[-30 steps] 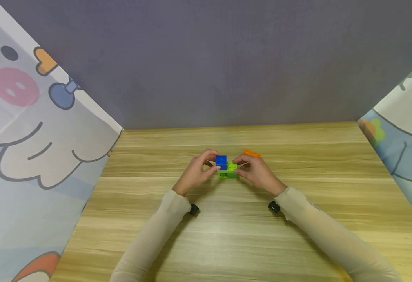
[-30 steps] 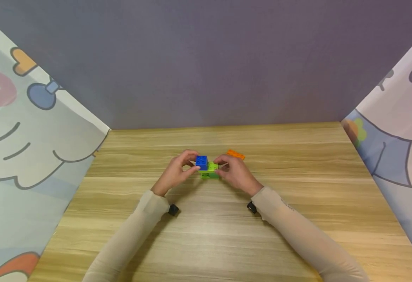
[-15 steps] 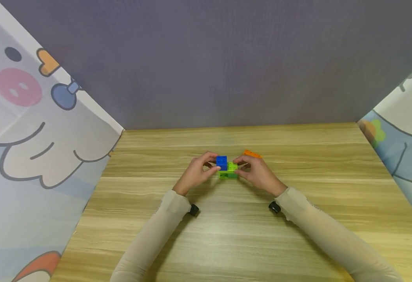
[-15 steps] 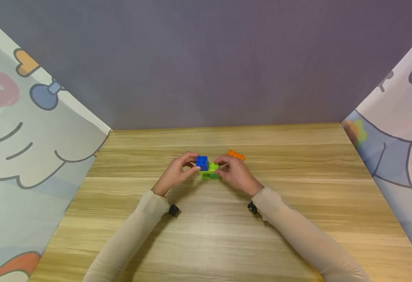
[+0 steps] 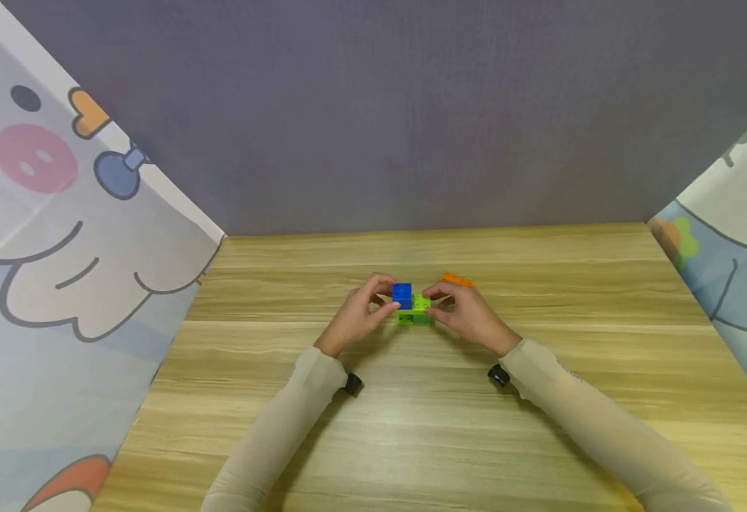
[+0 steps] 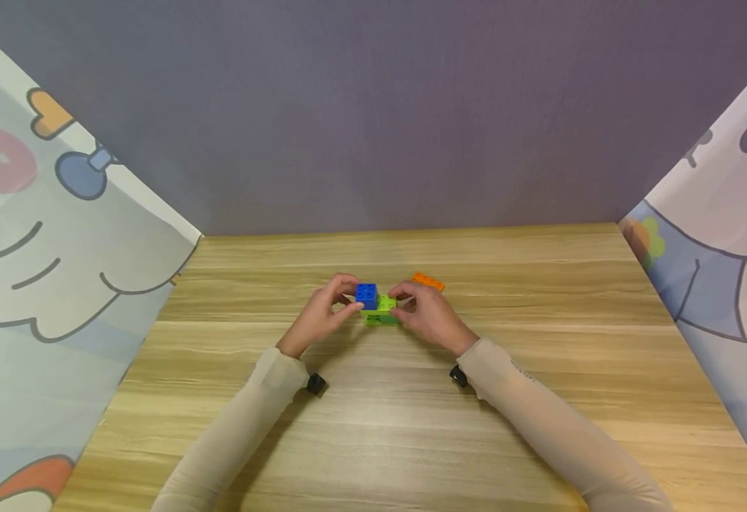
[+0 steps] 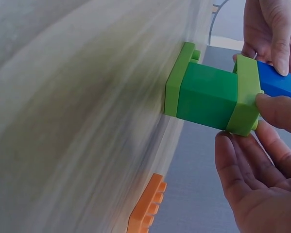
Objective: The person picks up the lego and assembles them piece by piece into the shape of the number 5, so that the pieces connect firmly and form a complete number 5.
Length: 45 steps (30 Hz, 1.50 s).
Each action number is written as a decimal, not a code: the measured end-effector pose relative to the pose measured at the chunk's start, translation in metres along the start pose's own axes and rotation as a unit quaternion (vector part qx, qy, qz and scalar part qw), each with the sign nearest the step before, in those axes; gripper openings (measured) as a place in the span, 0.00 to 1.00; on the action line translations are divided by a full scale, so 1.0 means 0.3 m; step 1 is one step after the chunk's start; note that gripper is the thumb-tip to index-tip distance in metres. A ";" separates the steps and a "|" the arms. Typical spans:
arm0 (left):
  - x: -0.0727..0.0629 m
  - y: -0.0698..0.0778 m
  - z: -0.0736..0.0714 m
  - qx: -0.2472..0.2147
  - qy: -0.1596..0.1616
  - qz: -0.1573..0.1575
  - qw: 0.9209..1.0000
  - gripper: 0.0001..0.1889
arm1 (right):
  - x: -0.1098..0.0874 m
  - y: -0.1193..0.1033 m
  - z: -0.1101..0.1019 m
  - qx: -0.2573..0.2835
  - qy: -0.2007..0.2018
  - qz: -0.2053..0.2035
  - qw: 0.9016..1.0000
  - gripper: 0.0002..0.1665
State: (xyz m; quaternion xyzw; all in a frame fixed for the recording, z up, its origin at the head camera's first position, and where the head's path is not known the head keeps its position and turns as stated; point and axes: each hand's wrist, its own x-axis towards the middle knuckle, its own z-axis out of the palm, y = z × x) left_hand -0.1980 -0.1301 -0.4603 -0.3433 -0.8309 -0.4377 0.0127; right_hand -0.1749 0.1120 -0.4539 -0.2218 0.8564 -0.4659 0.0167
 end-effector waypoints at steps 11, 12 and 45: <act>0.004 0.003 0.001 -0.006 -0.001 -0.010 1.000 0.16 | -0.007 -0.003 -0.015 0.002 0.016 -0.015 1.000 0.14; 0.004 0.003 0.000 -0.007 -0.001 -0.010 1.000 0.16 | -0.007 -0.002 -0.020 0.000 0.021 -0.013 1.000 0.14; 0.001 0.004 -0.007 0.005 -0.004 -0.012 1.000 0.17 | 0.009 0.107 -0.121 -0.092 0.082 0.061 0.991 0.16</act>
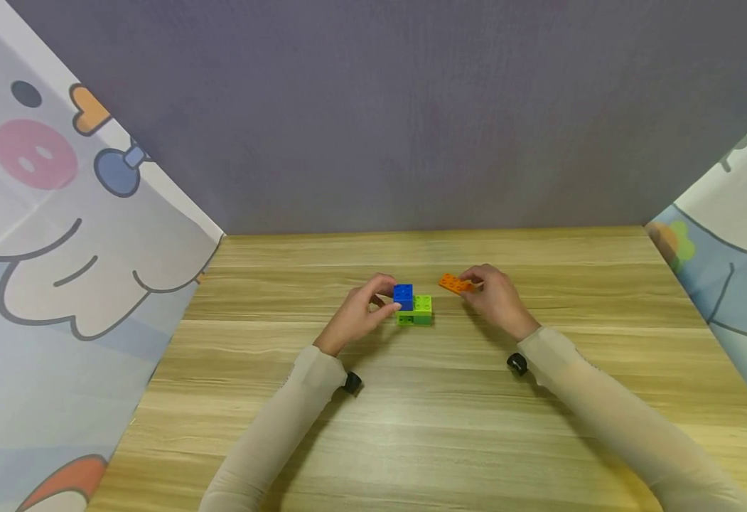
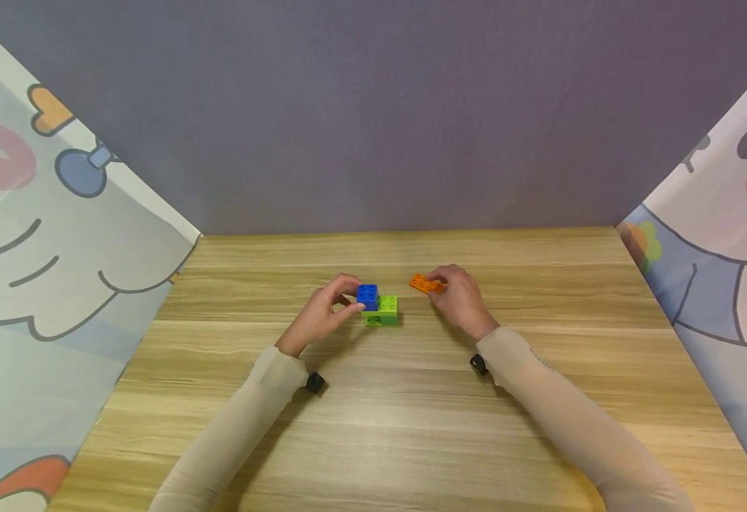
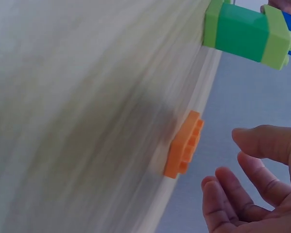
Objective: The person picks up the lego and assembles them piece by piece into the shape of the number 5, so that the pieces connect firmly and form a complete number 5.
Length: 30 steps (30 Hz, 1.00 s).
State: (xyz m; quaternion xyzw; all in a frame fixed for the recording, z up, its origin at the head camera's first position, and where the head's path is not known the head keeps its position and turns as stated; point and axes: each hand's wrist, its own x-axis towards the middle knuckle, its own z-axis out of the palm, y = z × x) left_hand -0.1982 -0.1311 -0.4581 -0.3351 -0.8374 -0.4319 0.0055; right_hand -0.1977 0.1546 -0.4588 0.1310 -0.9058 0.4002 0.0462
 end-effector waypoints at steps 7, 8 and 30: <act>-0.001 -0.001 0.003 -0.001 0.002 -0.002 1.000 0.17 | 0.011 0.024 0.005 -0.022 -0.020 0.022 0.999 0.18; -0.001 -0.001 0.004 0.000 0.004 -0.001 1.000 0.17 | 0.013 0.028 0.006 -0.023 -0.023 0.028 0.999 0.19; 0.003 0.036 0.010 0.010 0.006 -0.020 1.000 0.18 | 0.056 0.042 0.027 -0.062 -0.061 0.060 0.994 0.17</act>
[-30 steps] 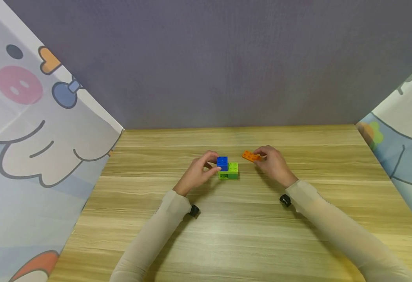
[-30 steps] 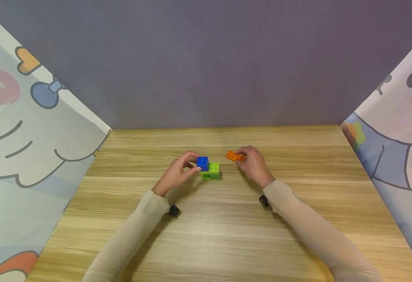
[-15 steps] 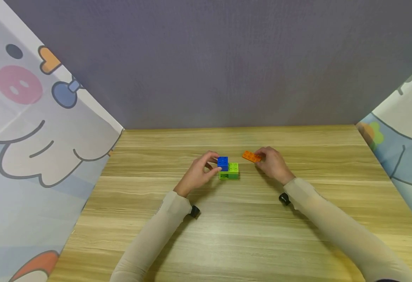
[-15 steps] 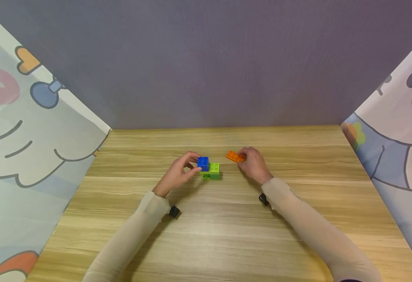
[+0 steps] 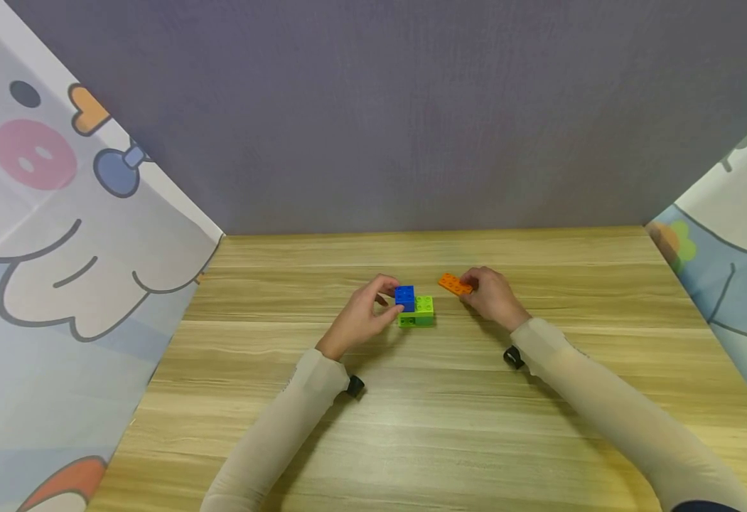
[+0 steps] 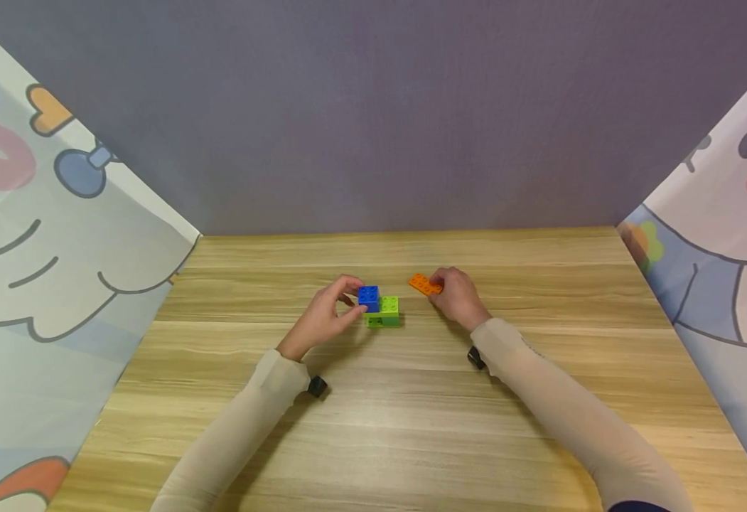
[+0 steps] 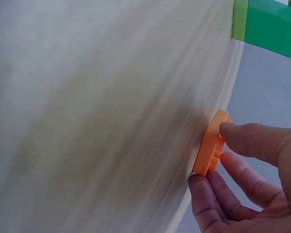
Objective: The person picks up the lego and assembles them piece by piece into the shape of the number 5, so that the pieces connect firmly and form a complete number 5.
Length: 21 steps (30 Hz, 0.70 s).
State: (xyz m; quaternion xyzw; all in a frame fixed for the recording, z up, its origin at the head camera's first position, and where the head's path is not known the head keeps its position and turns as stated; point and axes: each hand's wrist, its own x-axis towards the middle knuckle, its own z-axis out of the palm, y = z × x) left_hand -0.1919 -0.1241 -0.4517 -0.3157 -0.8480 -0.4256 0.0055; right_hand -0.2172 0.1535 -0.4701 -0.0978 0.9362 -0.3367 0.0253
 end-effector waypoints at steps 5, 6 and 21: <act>-0.002 0.000 -0.001 0.003 -0.001 0.005 1.000 0.18 | 0.004 -0.004 0.002 0.000 -0.003 0.002 1.000 0.16; -0.002 -0.001 -0.001 0.003 0.000 0.006 1.000 0.18 | 0.005 -0.004 0.002 0.000 -0.002 0.001 1.000 0.16; -0.003 -0.003 0.003 0.011 0.008 0.025 1.000 0.17 | -0.034 -0.029 -0.018 0.066 0.052 -0.021 0.996 0.14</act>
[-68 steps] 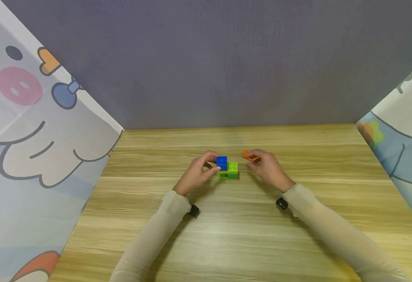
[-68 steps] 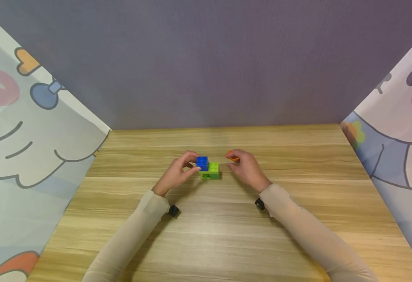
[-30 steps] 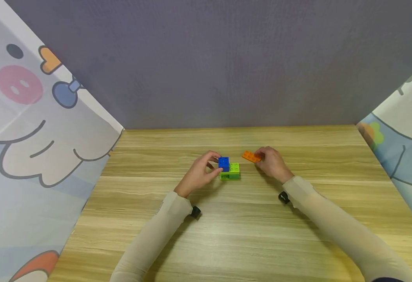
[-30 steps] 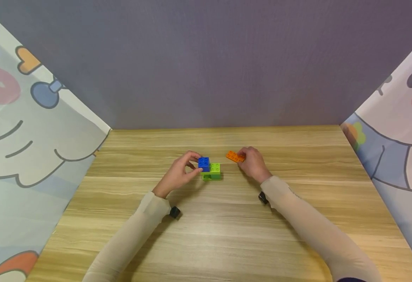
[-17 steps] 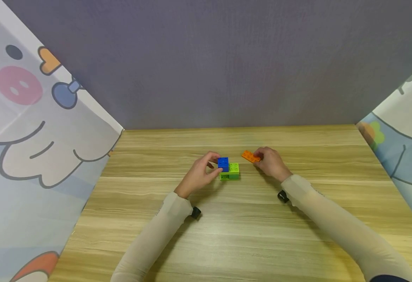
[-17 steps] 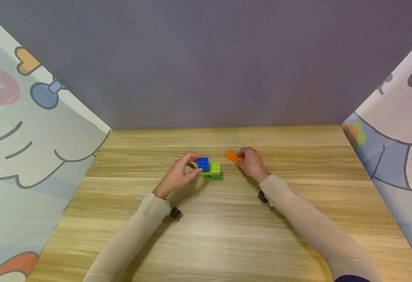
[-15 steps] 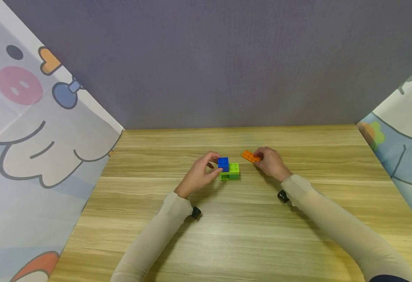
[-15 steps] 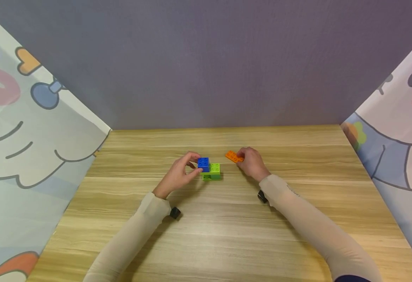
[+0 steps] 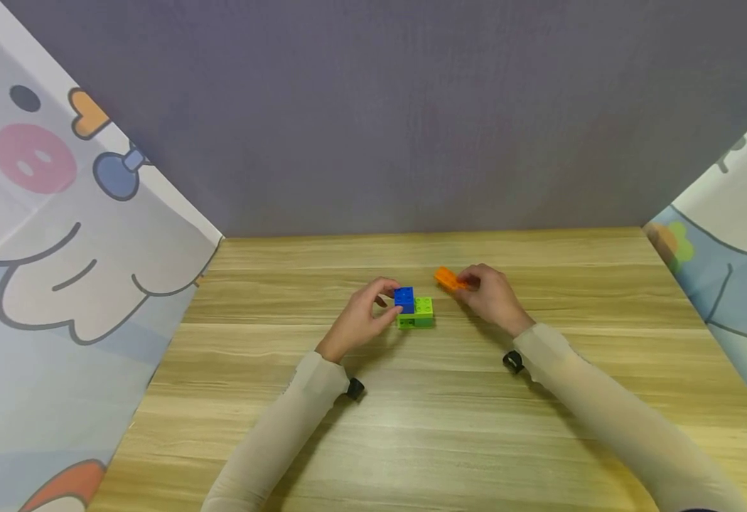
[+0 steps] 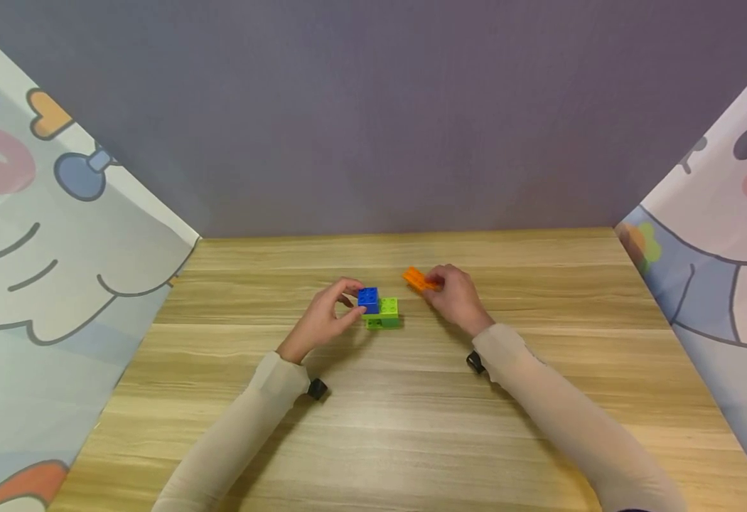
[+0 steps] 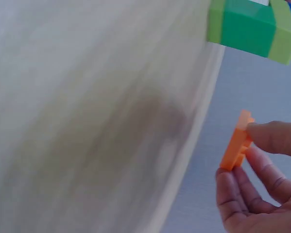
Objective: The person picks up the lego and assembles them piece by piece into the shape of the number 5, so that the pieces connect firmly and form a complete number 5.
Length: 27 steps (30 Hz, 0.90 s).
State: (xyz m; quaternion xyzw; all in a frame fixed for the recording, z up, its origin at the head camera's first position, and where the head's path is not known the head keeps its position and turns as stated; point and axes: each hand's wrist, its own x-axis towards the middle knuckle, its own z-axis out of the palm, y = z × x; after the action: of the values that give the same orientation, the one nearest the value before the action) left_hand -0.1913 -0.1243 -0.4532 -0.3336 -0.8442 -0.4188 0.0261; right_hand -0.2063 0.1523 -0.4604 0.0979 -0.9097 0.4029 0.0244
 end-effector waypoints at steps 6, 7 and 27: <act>-0.001 0.001 0.003 -0.004 0.001 -0.002 1.000 0.17 | -0.019 -0.044 -0.028 0.035 0.025 -0.058 0.997 0.12; -0.001 0.001 0.003 -0.005 0.000 -0.002 1.000 0.17 | -0.022 -0.053 -0.032 0.037 0.027 -0.067 0.997 0.12; 0.002 -0.002 0.001 -0.005 0.000 -0.009 1.000 0.18 | -0.061 -0.145 -0.061 0.048 0.059 -0.169 0.983 0.09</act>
State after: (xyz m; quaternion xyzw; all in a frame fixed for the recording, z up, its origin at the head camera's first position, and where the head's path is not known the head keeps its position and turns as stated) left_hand -0.1920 -0.1240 -0.4538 -0.3260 -0.8452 -0.4230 0.0211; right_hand -0.1805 0.1401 -0.4186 0.2269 -0.8568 0.4411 0.1410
